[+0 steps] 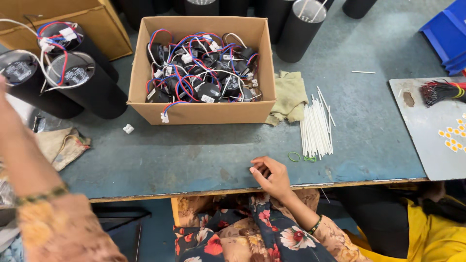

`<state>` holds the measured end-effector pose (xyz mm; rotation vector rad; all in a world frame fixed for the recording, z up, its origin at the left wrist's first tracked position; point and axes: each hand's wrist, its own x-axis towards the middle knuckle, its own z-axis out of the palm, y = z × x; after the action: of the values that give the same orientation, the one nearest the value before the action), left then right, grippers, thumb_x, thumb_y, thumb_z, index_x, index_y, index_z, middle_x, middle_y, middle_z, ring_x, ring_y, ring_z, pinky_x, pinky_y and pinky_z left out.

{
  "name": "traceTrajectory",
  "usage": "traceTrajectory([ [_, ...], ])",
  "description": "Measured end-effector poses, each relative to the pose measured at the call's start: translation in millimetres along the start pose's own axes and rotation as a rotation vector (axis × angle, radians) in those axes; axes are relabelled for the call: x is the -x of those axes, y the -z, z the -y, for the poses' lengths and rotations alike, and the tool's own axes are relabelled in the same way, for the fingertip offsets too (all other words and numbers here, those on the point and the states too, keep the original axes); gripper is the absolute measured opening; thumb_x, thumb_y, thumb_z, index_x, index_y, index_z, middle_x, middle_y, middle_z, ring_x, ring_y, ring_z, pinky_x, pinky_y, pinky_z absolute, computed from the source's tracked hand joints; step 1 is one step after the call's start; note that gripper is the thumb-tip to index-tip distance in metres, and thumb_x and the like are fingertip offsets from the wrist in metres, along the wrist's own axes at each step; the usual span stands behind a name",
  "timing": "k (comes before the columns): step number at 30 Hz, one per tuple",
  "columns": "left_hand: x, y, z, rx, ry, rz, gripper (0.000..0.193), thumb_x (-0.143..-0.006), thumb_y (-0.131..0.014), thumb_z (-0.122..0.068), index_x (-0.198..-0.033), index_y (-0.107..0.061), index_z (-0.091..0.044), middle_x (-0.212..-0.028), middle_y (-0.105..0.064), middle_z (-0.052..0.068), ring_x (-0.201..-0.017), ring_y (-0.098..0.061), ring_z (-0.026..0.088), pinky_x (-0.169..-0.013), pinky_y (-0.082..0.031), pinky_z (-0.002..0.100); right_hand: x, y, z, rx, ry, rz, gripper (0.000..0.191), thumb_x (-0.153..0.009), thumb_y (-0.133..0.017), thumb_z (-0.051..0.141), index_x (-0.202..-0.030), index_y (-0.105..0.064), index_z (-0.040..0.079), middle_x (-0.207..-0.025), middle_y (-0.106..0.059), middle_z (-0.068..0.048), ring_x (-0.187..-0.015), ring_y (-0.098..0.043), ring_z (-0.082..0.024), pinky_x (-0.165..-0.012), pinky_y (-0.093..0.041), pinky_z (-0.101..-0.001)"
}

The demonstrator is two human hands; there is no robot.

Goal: The person repeatedly picks small black electronic modules with wires from a cardboard box, inserts them into black cylindrical containers, and places the assembled units on the table. The person handles the modules and containers by hand without visible tools.

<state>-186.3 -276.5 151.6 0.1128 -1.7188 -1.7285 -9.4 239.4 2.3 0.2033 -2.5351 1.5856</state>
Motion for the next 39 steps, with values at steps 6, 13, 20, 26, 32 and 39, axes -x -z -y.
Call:
traceTrajectory([
  [6,214.2,-84.9,-20.6,-0.416,-0.165,0.357,0.008,-0.100,-0.072,-0.014,-0.104,-0.072,-0.007,-0.105,-0.073,0.007,-0.101,-0.067,0.018,-0.096,-0.050,0.031,-14.8,18.6,1.1,-0.213,-0.083,0.062,0.015,-0.091,-0.072,0.016,-0.099,-0.073,0.003,-0.082,-0.075,-0.004,-0.066,-0.067,-0.008,-0.059,-0.051,-0.0236],
  [13,321.9,-134.2,3.5,-0.396,-0.257,0.462,0.013,-0.091,-0.071,-0.009,-0.103,-0.070,-0.009,-0.110,-0.072,0.007,-0.118,-0.066,0.028,-0.103,-0.047,0.039,-149.4,121.8,34.3,0.291,0.546,-0.348,0.004,-0.097,-0.069,0.009,-0.097,-0.071,0.005,-0.096,-0.073,-0.008,-0.075,-0.066,-0.019,-0.070,-0.051,-0.0321],
  [20,341.2,-137.1,24.4,-0.675,-0.496,0.402,0.020,-0.086,-0.074,-0.015,-0.105,-0.069,-0.013,-0.113,-0.069,0.003,-0.123,-0.059,0.027,-0.107,-0.037,0.045,-286.3,153.4,52.8,0.991,0.571,-0.407,0.089,-0.074,-0.085,0.025,-0.143,-0.045,-0.013,-0.148,-0.046,-0.035,-0.136,-0.039,-0.050,-0.095,-0.042,-0.0563],
  [26,334.0,-133.2,22.1,-0.717,-0.533,0.390,0.017,-0.087,-0.074,-0.017,-0.103,-0.069,-0.014,-0.110,-0.069,0.001,-0.121,-0.060,0.024,-0.107,-0.037,0.046,-292.8,129.1,35.8,1.087,0.279,-0.330,0.040,-0.087,-0.084,0.018,-0.122,-0.066,0.008,-0.127,-0.062,-0.011,-0.126,-0.055,-0.032,-0.099,-0.040,-0.0555],
  [32,338.2,-122.7,19.0,-0.704,-0.533,0.414,0.016,-0.087,-0.073,-0.017,-0.102,-0.069,-0.014,-0.109,-0.069,0.001,-0.120,-0.060,0.023,-0.108,-0.035,0.047,-268.1,151.9,21.4,1.085,0.566,-0.393,0.023,-0.087,-0.083,0.017,-0.107,-0.074,0.011,-0.102,-0.067,-0.002,-0.107,-0.066,-0.024,-0.107,-0.030,-0.0588],
  [39,334.3,-122.8,17.8,-0.656,-0.486,0.414,0.016,-0.087,-0.074,-0.017,-0.101,-0.068,-0.016,-0.108,-0.068,0.000,-0.122,-0.059,0.022,-0.109,-0.033,0.048,-171.7,224.2,57.1,0.973,0.617,-0.287,0.036,-0.096,-0.083,0.032,-0.118,-0.072,0.006,-0.116,-0.073,-0.006,-0.113,-0.064,-0.025,-0.115,-0.036,-0.0425],
])
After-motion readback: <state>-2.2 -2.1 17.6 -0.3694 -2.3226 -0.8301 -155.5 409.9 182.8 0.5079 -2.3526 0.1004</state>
